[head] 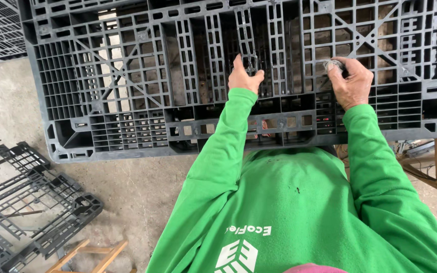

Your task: The person uses a hot air welding tool to melt and fuse plastic pieces onto a large black plastic crate. They repeatedly apply heat and press small plastic fragments into the crate's grid structure to repair or reinforce it.

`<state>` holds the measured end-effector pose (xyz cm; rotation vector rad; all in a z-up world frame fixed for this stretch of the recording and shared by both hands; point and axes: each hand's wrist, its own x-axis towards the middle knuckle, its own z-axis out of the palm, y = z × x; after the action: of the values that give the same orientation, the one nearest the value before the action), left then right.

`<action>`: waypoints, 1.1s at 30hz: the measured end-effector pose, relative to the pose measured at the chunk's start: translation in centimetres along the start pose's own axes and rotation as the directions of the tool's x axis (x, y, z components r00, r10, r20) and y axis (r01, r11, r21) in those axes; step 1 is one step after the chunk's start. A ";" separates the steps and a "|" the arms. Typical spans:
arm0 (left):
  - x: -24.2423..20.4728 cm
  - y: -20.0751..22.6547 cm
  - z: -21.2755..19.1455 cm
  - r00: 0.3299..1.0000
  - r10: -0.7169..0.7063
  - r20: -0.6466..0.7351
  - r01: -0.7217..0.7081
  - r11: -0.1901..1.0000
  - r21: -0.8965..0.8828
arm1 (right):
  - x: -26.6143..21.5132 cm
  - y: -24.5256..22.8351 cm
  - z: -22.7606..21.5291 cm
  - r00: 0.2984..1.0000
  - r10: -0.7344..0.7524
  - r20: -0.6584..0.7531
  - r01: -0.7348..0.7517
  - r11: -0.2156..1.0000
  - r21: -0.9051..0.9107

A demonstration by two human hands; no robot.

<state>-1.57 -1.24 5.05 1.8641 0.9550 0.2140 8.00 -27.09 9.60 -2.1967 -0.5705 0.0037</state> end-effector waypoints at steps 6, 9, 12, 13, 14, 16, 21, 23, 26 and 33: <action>0.0 -0.4 1.1 0.998 -0.031 -0.060 0.031 1.000 0.002 | -0.1 -0.2 0.3 1.000 0.012 -0.017 -0.011 0.999 0.041; 0.0 -0.4 0.9 0.998 -0.046 -0.044 0.045 0.999 -0.014 | -0.2 -0.4 0.5 0.999 0.034 -0.012 -0.033 0.999 0.027; 0.0 -0.2 0.7 0.997 -0.076 -0.023 0.075 0.996 -0.051 | -0.2 -0.4 0.5 0.999 0.036 -0.013 -0.036 0.999 0.001; -0.1 -0.1 0.6 0.996 -0.089 -0.017 0.087 0.994 -0.063 | -0.2 -0.4 0.5 0.999 0.032 -0.014 -0.032 0.999 -0.008; -0.2 0.0 0.5 0.997 -0.078 -0.028 0.077 0.996 -0.056 | -0.2 -0.4 0.5 0.999 0.029 -0.016 -0.029 1.000 -0.005; -0.2 0.3 0.5 0.997 -0.053 -0.051 0.051 0.998 -0.045 | 0.0 -0.3 0.5 1.000 0.018 -0.024 -0.018 1.000 -0.002; -0.3 0.5 0.1 0.993 -0.115 0.025 0.117 0.988 -0.104 | 0.0 -0.2 0.6 0.999 0.044 -0.023 -0.044 0.999 -0.014; -0.2 0.6 0.1 0.994 -0.106 0.016 0.107 0.990 -0.091 | 0.0 -0.2 0.6 0.999 0.037 -0.024 -0.038 0.999 -0.016; -0.2 0.8 0.0 0.997 -0.080 -0.008 0.079 0.994 -0.069 | 0.1 -0.2 0.5 0.999 0.035 -0.022 -0.035 0.999 -0.006; -0.3 1.4 -0.6 0.994 -0.105 0.025 0.106 0.993 -0.043 | 0.1 -0.1 0.6 0.999 0.026 -0.027 -0.027 0.999 -0.021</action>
<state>-1.35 -1.30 6.56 1.7671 1.0228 0.1487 7.97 -26.54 9.36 -2.2221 -0.5285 -0.0180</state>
